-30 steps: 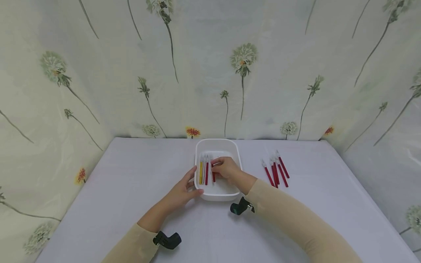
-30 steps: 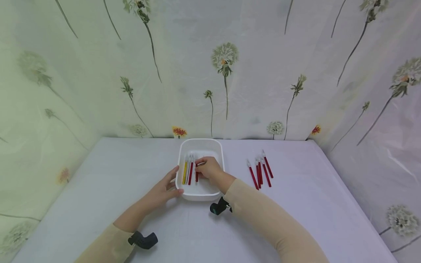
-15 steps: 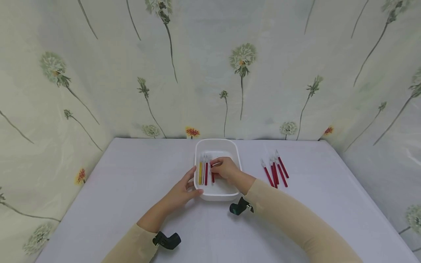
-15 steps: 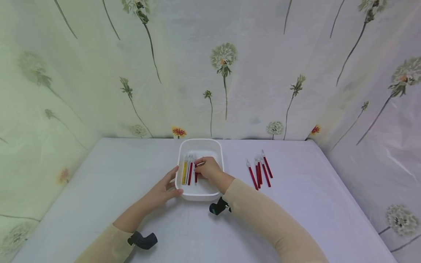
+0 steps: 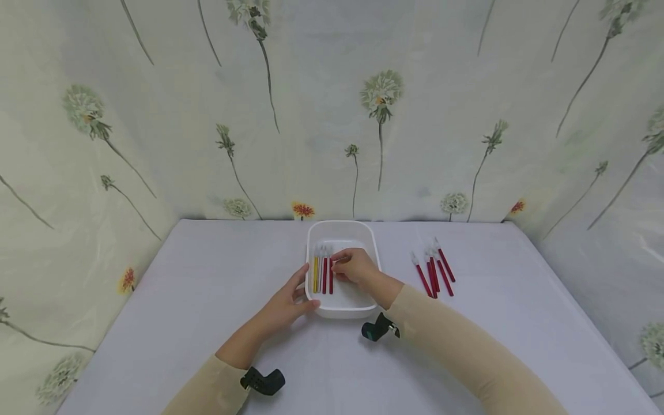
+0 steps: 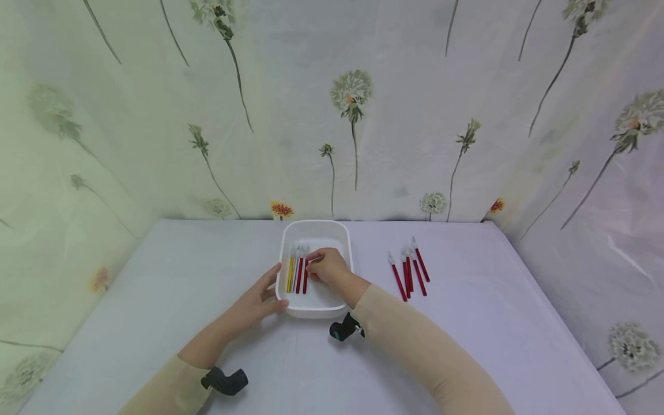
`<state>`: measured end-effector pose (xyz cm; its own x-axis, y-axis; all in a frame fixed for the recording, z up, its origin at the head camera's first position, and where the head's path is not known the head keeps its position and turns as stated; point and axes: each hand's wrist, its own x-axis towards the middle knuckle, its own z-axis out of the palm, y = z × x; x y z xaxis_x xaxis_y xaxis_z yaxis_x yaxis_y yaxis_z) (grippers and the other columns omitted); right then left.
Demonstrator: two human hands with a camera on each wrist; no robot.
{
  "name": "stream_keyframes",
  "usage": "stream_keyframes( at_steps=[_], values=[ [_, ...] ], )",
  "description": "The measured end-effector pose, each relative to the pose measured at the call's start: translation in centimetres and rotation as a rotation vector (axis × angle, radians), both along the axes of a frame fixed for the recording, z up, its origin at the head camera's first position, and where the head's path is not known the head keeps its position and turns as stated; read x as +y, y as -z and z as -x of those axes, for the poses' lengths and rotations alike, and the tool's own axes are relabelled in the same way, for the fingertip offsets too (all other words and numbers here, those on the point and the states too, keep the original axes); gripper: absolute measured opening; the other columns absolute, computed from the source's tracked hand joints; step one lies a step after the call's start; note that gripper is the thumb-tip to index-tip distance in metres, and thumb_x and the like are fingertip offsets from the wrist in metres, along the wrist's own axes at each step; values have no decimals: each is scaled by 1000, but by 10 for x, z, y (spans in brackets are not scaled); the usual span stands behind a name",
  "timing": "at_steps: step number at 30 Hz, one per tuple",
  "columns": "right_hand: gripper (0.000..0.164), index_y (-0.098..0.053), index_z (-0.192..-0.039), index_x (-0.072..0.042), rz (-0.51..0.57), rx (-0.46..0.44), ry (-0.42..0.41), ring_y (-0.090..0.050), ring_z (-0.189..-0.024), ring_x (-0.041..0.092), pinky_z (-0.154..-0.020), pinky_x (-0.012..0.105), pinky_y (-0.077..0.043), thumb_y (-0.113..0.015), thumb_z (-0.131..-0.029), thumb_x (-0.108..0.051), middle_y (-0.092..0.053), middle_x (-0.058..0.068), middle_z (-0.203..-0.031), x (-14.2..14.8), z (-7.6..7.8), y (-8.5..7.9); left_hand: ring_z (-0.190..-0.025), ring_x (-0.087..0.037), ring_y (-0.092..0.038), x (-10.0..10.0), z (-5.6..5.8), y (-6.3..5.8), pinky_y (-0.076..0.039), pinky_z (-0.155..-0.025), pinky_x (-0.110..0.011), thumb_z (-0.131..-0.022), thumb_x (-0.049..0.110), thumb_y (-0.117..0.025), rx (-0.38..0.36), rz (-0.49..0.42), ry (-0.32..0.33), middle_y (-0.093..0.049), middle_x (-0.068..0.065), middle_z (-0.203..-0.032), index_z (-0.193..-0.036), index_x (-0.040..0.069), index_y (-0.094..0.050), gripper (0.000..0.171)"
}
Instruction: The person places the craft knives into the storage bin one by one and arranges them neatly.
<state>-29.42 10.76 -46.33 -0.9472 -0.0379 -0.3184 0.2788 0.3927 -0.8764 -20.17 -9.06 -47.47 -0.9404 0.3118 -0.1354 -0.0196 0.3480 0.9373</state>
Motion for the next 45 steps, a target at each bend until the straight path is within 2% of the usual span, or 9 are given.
stream_keyframes(
  at_steps=[10,18,22,25,30,34,40,45],
  values=[
    [23,-71,-113,-2,-17,89,-27,-66,-86,19,-75,27,-59,-71,-90,0,-68,13,-105,3,-1,-6,-143,-37,-38,-1,0,2,-42,-107,-56,-93,28,-73,5,-21,9,-24,-11,-164,-162,24,-16,89],
    [24,-68,-117,1,22,113,-73,-66,-87,21,-80,30,-59,-67,-95,-9,-67,14,-112,12,-1,-24,-144,-36,-37,-1,0,2,-41,-107,-57,-92,29,-73,2,-27,11,-24,-10,-164,-162,25,-17,89],
    [22,-70,-115,-2,-30,144,-111,-67,-86,20,-80,31,-59,-67,-96,-15,-66,13,-111,18,-3,-34,-143,-37,-38,-1,0,2,-42,-106,-58,-92,30,-73,2,-19,8,-24,-10,-164,-162,25,-16,90],
    [23,-70,-115,-6,-85,170,-141,-70,-87,21,-82,32,-59,-68,-97,-19,-65,11,-111,26,-6,-41,-143,-37,-38,-1,0,2,-42,-106,-58,-91,31,-74,3,-20,7,-25,-10,-164,-161,26,-17,91],
    [28,-68,-120,-3,-115,213,-191,-71,-91,24,-87,37,-58,-66,-98,-20,-66,13,-112,41,-13,-52,-143,-37,-39,-1,0,3,-41,-106,-58,-90,32,-75,12,-22,4,-25,-10,-164,-161,25,-18,92],
    [30,-67,-122,-1,-94,203,-199,-70,-96,26,-88,37,-58,-65,-98,-19,-65,16,-115,52,-18,-57,-143,-37,-38,0,0,4,-41,-106,-59,-90,32,-75,15,-20,-1,-25,-11,-164,-161,24,-18,92],
    [31,-65,-125,-1,-61,190,-209,-66,-108,36,-88,35,-58,-63,-99,-18,-62,23,-124,71,-25,-63,-143,-37,-37,1,0,4,-40,-107,-59,-90,32,-75,19,-22,-7,-25,-12,-164,-161,24,-18,92],
    [30,-66,-123,-1,-54,211,-212,-64,-110,39,-88,36,-58,-63,-99,-18,-65,18,-119,88,-29,-67,-143,-37,-38,1,-1,4,-40,-107,-59,-90,33,-75,30,-15,-6,-25,-12,-164,-161,23,-18,92]
  ],
)
